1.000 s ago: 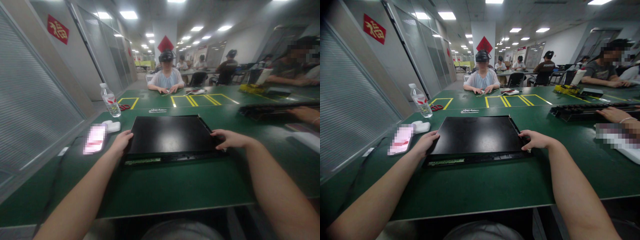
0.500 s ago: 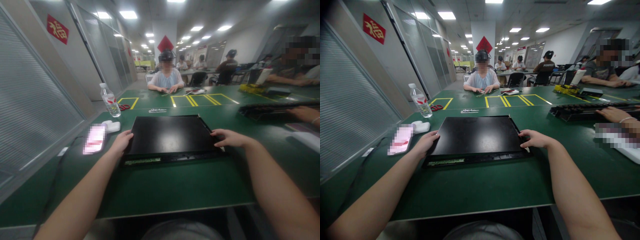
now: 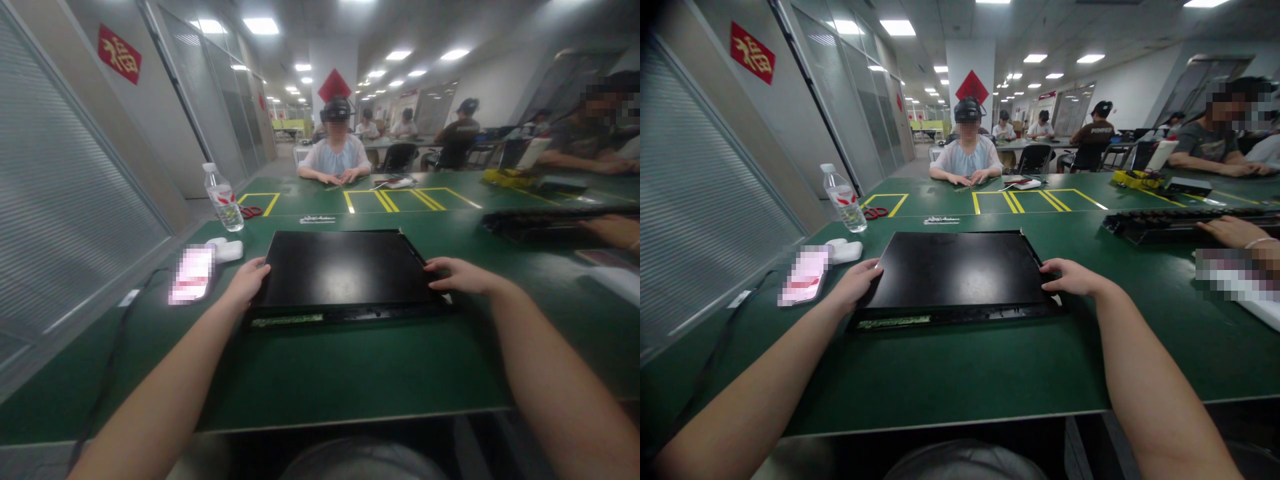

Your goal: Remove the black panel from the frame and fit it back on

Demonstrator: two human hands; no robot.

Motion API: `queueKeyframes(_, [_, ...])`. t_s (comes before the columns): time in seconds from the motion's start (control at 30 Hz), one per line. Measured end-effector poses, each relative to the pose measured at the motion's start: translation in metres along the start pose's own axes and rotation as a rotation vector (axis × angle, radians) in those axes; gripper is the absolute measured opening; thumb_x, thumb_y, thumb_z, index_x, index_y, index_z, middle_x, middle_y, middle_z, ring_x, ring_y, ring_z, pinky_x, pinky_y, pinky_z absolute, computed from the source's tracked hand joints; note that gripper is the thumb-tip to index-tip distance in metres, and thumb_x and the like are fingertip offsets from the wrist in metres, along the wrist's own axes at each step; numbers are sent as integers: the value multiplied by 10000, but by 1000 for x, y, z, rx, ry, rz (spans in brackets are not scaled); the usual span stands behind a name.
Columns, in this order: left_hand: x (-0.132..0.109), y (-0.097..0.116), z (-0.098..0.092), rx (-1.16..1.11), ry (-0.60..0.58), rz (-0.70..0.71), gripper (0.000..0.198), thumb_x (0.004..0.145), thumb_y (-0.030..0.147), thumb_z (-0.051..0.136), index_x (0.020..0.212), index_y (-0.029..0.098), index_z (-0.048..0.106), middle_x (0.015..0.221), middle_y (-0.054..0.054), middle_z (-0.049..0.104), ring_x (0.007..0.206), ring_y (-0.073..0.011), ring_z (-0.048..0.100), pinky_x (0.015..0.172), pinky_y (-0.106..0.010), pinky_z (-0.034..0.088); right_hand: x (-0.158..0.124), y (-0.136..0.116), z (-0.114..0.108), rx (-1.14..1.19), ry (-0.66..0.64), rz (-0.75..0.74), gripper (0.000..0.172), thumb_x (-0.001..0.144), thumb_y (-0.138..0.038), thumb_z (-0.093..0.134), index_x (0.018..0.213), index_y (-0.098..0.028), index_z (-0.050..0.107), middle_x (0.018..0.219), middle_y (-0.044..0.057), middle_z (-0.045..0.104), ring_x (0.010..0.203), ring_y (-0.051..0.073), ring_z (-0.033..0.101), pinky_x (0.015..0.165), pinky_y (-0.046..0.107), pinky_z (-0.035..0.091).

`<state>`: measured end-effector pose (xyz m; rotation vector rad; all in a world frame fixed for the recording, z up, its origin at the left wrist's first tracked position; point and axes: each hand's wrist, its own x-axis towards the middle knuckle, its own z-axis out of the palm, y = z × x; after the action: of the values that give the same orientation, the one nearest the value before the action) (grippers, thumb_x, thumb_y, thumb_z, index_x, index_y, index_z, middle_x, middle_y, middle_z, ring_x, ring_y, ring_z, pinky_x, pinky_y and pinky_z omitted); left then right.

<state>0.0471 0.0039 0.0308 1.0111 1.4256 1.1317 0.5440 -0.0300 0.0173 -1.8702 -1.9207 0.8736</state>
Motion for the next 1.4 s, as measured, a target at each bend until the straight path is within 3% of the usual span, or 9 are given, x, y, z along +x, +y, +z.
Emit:
queueKeyframes(0.13, [1, -2, -1, 4, -3, 2, 389, 814, 122, 641, 1197, 138, 705, 793, -74, 781, 656, -215, 735, 571, -273, 550, 2, -7, 4, -5, 34, 43, 497, 675, -461, 739, 1112, -225, 745, 1288, 108, 689, 1179, 357, 640, 1049, 468, 506])
queueKeyframes(0.33, [2, -2, -1, 18, 15, -8, 382, 846, 106, 606, 1218, 128, 695, 754, -67, 771, 616, -204, 727, 547, -261, 538, 10, -15, 15, -162, 205, 99, 330, 752, -355, 638, 1017, -208, 767, 1028, 103, 748, 1014, 315, 695, 952, 444, 552])
queueKeyframes(0.53, [3, -1, -2, 14, 5, 5, 420, 810, 142, 677, 1230, 132, 690, 799, -76, 780, 631, -208, 731, 561, -268, 548, 12, -21, 21, -285, 250, 76, 508, 826, -278, 566, 1304, -179, 710, 1180, 106, 727, 1062, 295, 685, 975, 392, 535])
queueKeyframes(0.73, [5, -2, -3, 93, 19, 6, 411, 841, 130, 625, 1249, 122, 673, 762, -53, 765, 644, -200, 735, 549, -254, 539, 19, -24, 25, -392, 217, 58, 453, 805, -108, 558, 1209, -120, 762, 1263, 125, 706, 1211, 268, 630, 1044, 291, 458])
queueKeyframes(0.87, [4, -2, -2, 84, 34, 10, 421, 857, 118, 606, 1275, 116, 657, 780, -63, 773, 654, -197, 737, 564, -256, 544, 22, -24, 28, -209, 220, 163, 545, 752, 1, 542, 1255, -86, 731, 1169, 136, 744, 1025, 241, 703, 880, 267, 523])
queueKeyframes(1.0, [2, -1, -1, 43, 26, 13, 474, 856, 104, 619, 1330, 122, 631, 861, -81, 796, 704, -200, 746, 641, -286, 572, 21, -23, 30, -68, 253, 248, 597, 728, 17, 575, 1303, -78, 700, 985, 125, 769, 775, 204, 704, 699, 258, 527])
queueKeyframes(1.17, [4, -1, -5, 29, 13, 95, 444, 813, 135, 679, 1257, 125, 687, 992, -97, 802, 905, -228, 750, 825, -350, 587, 22, -20, 32, -24, 313, 236, 569, 699, 47, 588, 1229, -93, 742, 990, 115, 760, 784, 181, 687, 697, 231, 502])
queueKeyframes(1.4, [20, -12, -16, 374, 123, 259, 381, 726, 238, 720, 1094, 154, 768, 1281, -131, 723, 1259, -335, 616, 1077, -453, 450, 22, -20, 32, 20, 315, 257, 569, 705, 35, 600, 1244, -94, 730, 850, 87, 730, 706, 172, 650, 659, 248, 484])
